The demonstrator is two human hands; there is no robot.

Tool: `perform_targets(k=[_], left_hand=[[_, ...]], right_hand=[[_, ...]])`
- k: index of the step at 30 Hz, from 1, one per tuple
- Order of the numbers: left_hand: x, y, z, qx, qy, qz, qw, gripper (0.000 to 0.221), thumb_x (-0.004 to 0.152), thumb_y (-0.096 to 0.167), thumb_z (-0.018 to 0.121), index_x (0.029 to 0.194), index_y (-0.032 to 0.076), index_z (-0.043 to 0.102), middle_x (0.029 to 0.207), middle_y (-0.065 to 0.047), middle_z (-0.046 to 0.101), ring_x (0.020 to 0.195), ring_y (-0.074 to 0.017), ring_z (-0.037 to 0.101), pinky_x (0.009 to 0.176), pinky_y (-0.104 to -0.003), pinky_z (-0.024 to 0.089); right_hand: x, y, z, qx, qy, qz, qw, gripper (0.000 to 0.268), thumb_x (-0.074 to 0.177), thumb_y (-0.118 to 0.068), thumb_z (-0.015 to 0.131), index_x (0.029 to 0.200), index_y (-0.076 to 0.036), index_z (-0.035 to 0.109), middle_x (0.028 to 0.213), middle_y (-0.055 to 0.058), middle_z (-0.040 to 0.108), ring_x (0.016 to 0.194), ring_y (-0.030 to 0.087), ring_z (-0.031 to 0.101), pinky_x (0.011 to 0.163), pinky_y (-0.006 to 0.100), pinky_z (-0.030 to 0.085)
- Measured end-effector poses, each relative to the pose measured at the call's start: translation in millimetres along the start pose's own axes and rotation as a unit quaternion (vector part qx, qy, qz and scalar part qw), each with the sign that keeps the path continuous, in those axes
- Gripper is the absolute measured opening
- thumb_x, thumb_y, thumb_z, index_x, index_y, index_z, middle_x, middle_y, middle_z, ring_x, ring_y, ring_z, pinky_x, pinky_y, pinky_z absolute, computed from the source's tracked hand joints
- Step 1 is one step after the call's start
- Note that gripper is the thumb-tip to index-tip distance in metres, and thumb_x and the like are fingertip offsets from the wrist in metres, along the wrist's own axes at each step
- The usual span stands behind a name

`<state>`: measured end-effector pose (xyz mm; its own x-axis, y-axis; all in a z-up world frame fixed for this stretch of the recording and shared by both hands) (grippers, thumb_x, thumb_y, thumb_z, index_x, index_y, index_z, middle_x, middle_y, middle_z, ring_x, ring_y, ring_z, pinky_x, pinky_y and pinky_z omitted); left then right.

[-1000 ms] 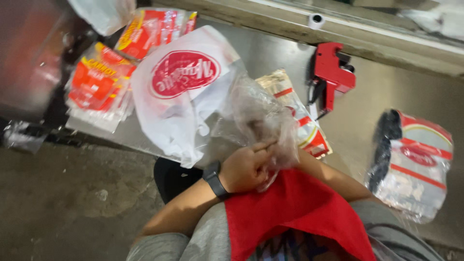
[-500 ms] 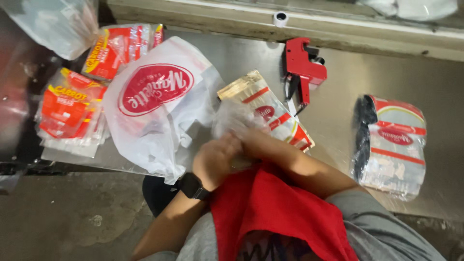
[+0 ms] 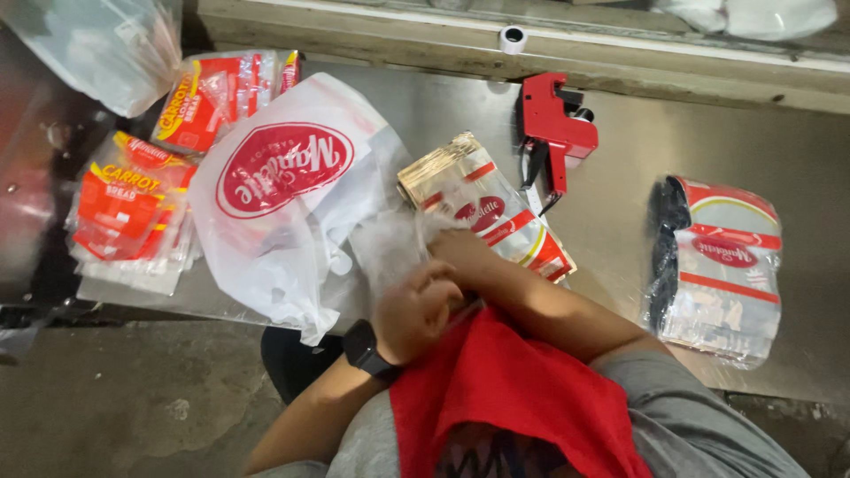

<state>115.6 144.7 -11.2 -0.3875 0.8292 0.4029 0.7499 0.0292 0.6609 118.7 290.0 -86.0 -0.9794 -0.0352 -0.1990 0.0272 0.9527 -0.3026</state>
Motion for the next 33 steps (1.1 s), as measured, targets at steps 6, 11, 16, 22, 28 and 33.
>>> perform_targets(k=[6,11,16,22,28,33], left_hand=[[7.8,-17.4,-13.6,0.141,0.032,-0.009,0.989,0.03,0.082,0.003,0.061,0.108,0.011,0.073,0.132,-0.019,0.061,0.106,-0.043,0.068,0.09,-0.049,0.055],[-2.9,-46.3,-41.5,0.136,-0.017,-0.218,0.966,0.046,0.076,-0.002,0.058,0.119,0.009,0.071,0.148,-0.027,0.049,0.098,-0.0436,0.068,0.086,-0.047,0.055],[-7.9,-41.0,-36.4,0.102,0.029,-0.172,0.979,0.055,0.077,-0.003,0.057,0.131,0.006,0.062,0.142,-0.021,0.059,0.11,-0.0432,0.065,0.09,-0.047,0.054],[-3.7,-27.2,-42.0,0.1,0.068,-0.106,0.987,0.075,0.073,-0.002,0.062,0.147,0.0,0.047,0.144,-0.026,0.054,0.118,-0.0456,0.062,0.095,-0.046,0.054],[-2.4,-19.0,-34.2,-0.06,-0.013,-0.236,0.97,0.087,0.073,-0.005,0.063,0.155,0.008,0.034,0.163,-0.021,0.036,0.092,-0.0343,0.071,0.075,-0.035,0.057],[4.3,-4.0,-41.4,-0.029,0.06,-0.093,0.993,0.089,0.072,-0.008,0.061,0.156,0.002,0.035,0.156,-0.027,0.043,0.127,-0.041,0.059,0.085,-0.036,0.057]], right_hand=[[-21.8,-14.4,-16.1,-0.079,0.23,-0.128,0.961,0.042,0.069,-0.033,0.073,0.109,-0.02,0.077,0.096,0.011,0.073,0.094,0.036,0.068,0.087,0.057,0.05],[-44.9,42.5,-39.2,0.117,0.24,0.037,0.963,0.032,0.086,-0.028,0.075,0.117,-0.019,0.073,0.093,0.01,0.072,0.086,0.028,0.072,0.075,0.039,0.055],[-21.3,82.8,-11.8,0.378,0.13,0.169,0.901,0.084,0.079,-0.025,0.087,0.146,-0.011,0.038,0.122,0.009,0.07,0.095,0.022,0.069,0.079,0.035,0.056],[-17.8,44.7,3.9,0.228,0.292,0.058,0.927,0.023,0.086,-0.013,0.077,0.109,-0.012,0.076,0.102,0.011,0.076,0.098,0.029,0.074,0.085,0.037,0.059],[-22.5,9.5,-19.5,0.226,0.256,0.051,0.939,0.053,0.072,0.0,0.068,0.125,-0.001,0.063,0.119,0.023,0.059,0.1,0.041,0.061,0.076,0.047,0.052],[-39.7,-1.4,-52.7,0.097,0.281,-0.025,0.954,0.025,0.075,-0.005,0.067,0.099,-0.008,0.075,0.091,0.012,0.069,0.097,0.037,0.064,0.084,0.048,0.052]])
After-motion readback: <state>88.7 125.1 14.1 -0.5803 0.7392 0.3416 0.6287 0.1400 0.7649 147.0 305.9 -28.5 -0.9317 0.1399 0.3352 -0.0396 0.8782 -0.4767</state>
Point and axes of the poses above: each hand's wrist, its own x-axis towards the middle knuckle, its own z-axis out of the palm, y = z × x, the point moved 5 cm from there along x, towards the middle knuckle
